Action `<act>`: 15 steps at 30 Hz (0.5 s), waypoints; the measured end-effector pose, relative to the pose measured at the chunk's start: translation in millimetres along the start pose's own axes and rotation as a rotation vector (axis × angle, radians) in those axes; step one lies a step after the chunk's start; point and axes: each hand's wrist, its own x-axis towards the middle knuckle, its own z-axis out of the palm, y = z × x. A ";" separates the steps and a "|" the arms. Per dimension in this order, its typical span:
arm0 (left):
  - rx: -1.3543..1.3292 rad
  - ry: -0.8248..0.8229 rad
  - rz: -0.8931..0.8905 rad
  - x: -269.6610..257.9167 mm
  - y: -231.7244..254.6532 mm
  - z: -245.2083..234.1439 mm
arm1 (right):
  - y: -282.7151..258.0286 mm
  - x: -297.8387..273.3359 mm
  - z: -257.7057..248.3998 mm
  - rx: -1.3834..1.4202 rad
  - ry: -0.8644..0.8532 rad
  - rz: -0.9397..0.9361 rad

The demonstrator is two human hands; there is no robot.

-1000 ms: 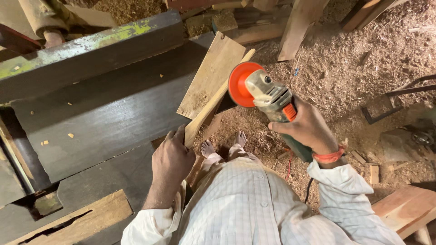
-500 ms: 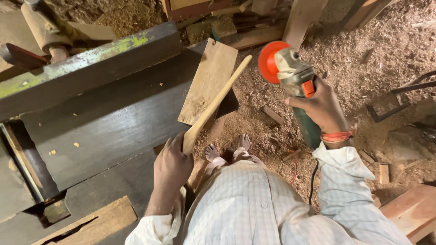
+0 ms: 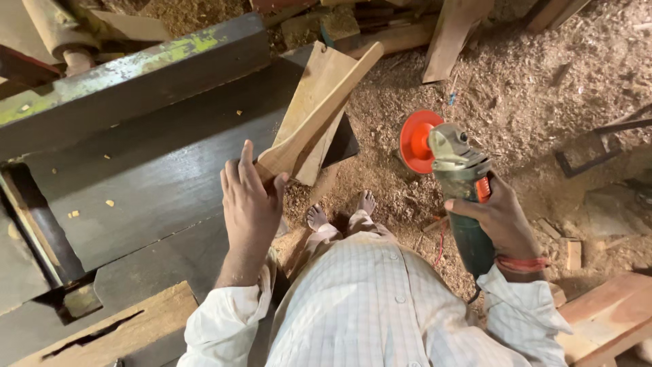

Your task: The person uses an angle grinder with a sanding disc to smooth the edges and surfaces of a wooden spoon. They hold the spoon with one hand and operate the grinder with the other, rotating the spoon to access different areas.

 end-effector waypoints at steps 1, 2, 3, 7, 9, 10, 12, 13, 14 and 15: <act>-0.015 0.049 0.024 -0.6 -0.7 -3.2 | -0.8 -2.5 3.1 0.019 -0.015 0.006; -0.034 0.040 0.004 0.3 -1.2 -5.9 | -2.6 -4.6 6.6 0.039 -0.029 0.013; -0.053 0.029 -0.016 1.9 -1.4 -8.7 | -5.5 -6.6 9.8 0.051 -0.058 0.028; -0.100 -0.050 -0.121 5.9 2.8 -18.4 | -24.3 -9.3 24.2 0.018 -0.228 -0.051; -0.144 0.017 -0.040 4.4 7.4 -20.3 | -36.6 -8.5 33.5 -0.027 -0.317 -0.129; -0.166 0.051 0.001 3.0 9.5 -21.2 | -43.3 -8.7 39.6 -0.044 -0.350 -0.156; -0.189 0.038 -0.048 1.0 13.0 -21.4 | -58.5 -8.5 52.6 -0.047 -0.418 -0.204; -0.200 0.031 -0.074 -0.4 14.1 -20.7 | -66.4 -9.2 59.1 -0.035 -0.453 -0.219; -0.188 0.023 -0.081 -1.2 14.6 -19.5 | -74.3 -9.6 65.5 -0.022 -0.489 -0.235; -0.175 0.015 -0.090 -2.0 14.9 -18.2 | -82.0 -8.9 71.7 -0.036 -0.506 -0.257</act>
